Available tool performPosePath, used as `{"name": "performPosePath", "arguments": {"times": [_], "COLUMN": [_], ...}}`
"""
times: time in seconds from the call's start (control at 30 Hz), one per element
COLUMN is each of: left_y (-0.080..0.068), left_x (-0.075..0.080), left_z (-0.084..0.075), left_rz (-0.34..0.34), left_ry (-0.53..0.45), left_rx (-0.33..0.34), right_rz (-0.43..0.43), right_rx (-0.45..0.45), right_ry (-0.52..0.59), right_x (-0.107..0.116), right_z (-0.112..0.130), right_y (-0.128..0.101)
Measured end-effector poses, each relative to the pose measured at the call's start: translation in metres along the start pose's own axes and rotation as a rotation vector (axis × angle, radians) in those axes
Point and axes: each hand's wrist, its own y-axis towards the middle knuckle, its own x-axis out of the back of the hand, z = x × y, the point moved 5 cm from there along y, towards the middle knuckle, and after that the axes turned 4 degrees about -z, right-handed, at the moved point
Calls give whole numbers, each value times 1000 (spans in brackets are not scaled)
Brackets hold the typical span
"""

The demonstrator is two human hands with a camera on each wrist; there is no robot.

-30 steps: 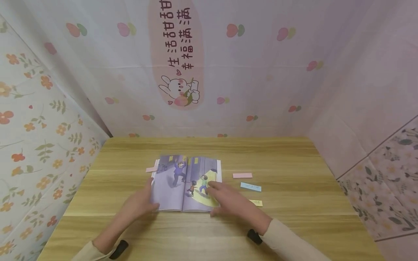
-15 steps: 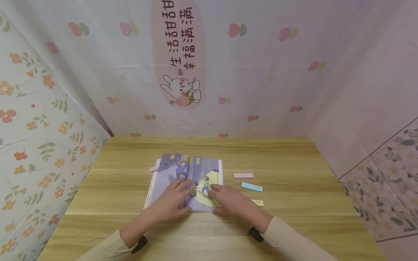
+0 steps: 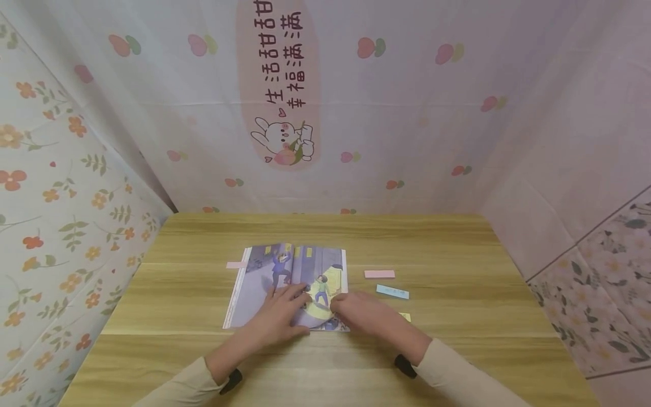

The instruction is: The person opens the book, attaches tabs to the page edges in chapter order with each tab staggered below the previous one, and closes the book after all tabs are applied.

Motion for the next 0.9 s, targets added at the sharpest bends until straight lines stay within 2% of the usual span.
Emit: {"name": "performPosePath", "arguments": {"times": [0.17,0.33,0.53,0.73,0.8,0.9], "left_y": [-1,-1,-2,-2,-3,-4], "left_x": [-1,1,1,3,6,11], "left_z": [1,-1,-1,2,4,10], "left_rz": [4,-5,-1,-47,-84,-136], "left_ry": [-10,-14,-51,-115,-157,-223], "left_rx": [15,-8,-36,-42,-33,21], "right_rz": [-25,-100,-233,-422,-498,-559], "right_rx": [-2,29,81,189,182,88], "right_ry": [16,7,-2,19,16,38], "right_x": [0,5,17,33,42,52], "right_z": [-1,1,7,14,12,4], "right_y": [-2,-4,-4,2,3,2]}}
